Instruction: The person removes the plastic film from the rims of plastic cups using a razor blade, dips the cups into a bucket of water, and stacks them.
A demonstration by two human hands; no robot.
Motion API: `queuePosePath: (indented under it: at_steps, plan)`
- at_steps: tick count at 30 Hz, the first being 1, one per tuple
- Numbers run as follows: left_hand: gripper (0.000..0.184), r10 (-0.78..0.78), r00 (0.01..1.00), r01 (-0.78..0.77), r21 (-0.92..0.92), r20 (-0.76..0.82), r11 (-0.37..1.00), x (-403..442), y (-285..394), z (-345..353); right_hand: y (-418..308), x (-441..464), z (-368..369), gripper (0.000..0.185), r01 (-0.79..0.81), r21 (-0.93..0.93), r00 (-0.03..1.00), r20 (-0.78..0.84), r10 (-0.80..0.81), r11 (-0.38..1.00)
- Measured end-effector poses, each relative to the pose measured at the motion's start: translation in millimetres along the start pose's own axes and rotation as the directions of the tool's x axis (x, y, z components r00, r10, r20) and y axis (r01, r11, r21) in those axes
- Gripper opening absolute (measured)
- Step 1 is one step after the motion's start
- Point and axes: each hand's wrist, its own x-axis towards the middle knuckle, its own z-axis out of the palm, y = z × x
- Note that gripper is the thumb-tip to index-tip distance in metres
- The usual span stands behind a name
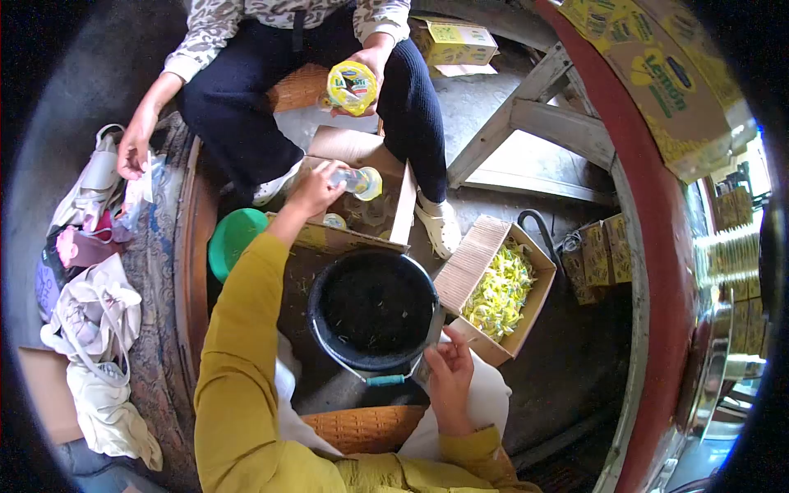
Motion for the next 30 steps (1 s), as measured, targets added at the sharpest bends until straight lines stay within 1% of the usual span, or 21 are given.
queuePosePath:
  at_steps: [1,3,4,5,6,7,9,10,12,15,16,19,20,21,23,24,26,27,30]
  plan:
    - [0.03,0.021,0.997,-0.022,-0.008,-0.078,1.0,-11,-1,-11,2,0,-1,0.043,0.001,0.033,1.0,0.002,-0.001,0.999]
    - [0.028,-0.234,0.951,0.189,-0.222,-0.2,0.957,-44,9,-29,4,-1,-1,0.042,0.0,0.097,1.0,0.007,-0.001,0.995]
    - [0.028,-0.452,0.883,0.332,-0.513,-0.126,0.792,-61,18,-40,5,-2,1,0.041,0.023,0.147,1.0,0.001,-0.024,0.989]
    - [0.027,-0.62,0.784,0.426,-0.739,0.013,0.522,-78,27,-49,5,-2,2,0.04,-0.002,0.184,1.0,0.001,0.001,0.983]
    - [0.029,-0.669,0.741,0.388,-0.85,0.058,0.356,-95,44,-59,4,-2,2,0.039,-0.028,0.221,1.0,0.002,0.028,0.975]
    - [0.03,-0.642,0.753,0.359,-0.907,0.144,0.218,-111,62,-71,3,-1,3,0.039,-0.05,0.261,0.999,0.006,0.05,0.964]
    - [0.032,-0.548,0.782,0.305,-0.949,0.297,-0.079,-144,99,-93,4,1,5,0.038,-0.041,0.308,0.999,0.046,0.028,0.95]
    - [0.036,-0.499,0.803,0.281,-0.945,0.327,-0.166,-159,116,-101,5,1,5,0.038,-0.04,0.331,0.998,0.064,0.02,0.943]
    - [0.044,-0.393,0.838,0.25,-0.906,0.379,-0.34,-183,153,-109,9,7,5,0.04,0.011,0.297,0.996,0.079,-0.036,0.955]
    - [0.06,-0.065,0.929,0.274,-0.798,0.363,-0.536,-210,208,-105,16,10,3,0.041,0.045,0.257,0.996,0.06,-0.063,0.965]
    - [0.072,0.159,0.918,0.361,-0.6,0.364,-0.714,-213,225,-99,15,10,2,0.04,0.055,0.244,0.996,0.052,-0.069,0.968]
    - [0.073,0.248,0.891,0.454,-0.735,0.381,-0.504,-225,252,-89,11,7,-1,0.041,0.077,0.332,0.994,0.051,-0.099,0.94]
    - [0.069,0.097,0.892,0.451,-0.849,0.442,-0.274,-228,257,-88,9,6,-5,0.042,0.085,0.313,0.99,0.077,-0.115,0.946]
    - [0.068,0.022,0.917,0.397,-0.907,0.398,-0.138,-228,257,-82,8,6,-7,0.043,0.094,0.3,0.988,0.09,-0.126,0.949]
    - [0.066,-0.103,0.957,0.286,-0.947,0.273,0.145,-229,247,-64,9,3,-14,0.044,0.109,0.268,0.983,0.114,-0.144,0.957]
    - [0.06,-0.142,0.964,0.249,-0.952,0.225,0.18,-229,241,-60,10,3,-14,0.043,0.142,0.286,0.975,0.127,-0.184,0.948]
    - [0.055,-0.246,0.953,0.232,-0.947,0.175,0.224,-232,211,-39,11,-1,-11,0.042,0.193,0.196,0.97,0.112,-0.217,0.962]
    - [0.053,-0.299,0.944,0.22,-0.945,0.143,0.241,-230,208,-36,10,-2,-10,0.042,0.219,0.143,0.966,0.11,-0.235,0.965]
    - [0.048,-0.457,0.869,0.254,-0.963,0.187,0.09,-222,199,-33,12,-8,-3,0.041,0.354,0.061,0.915,0.182,-0.359,0.933]
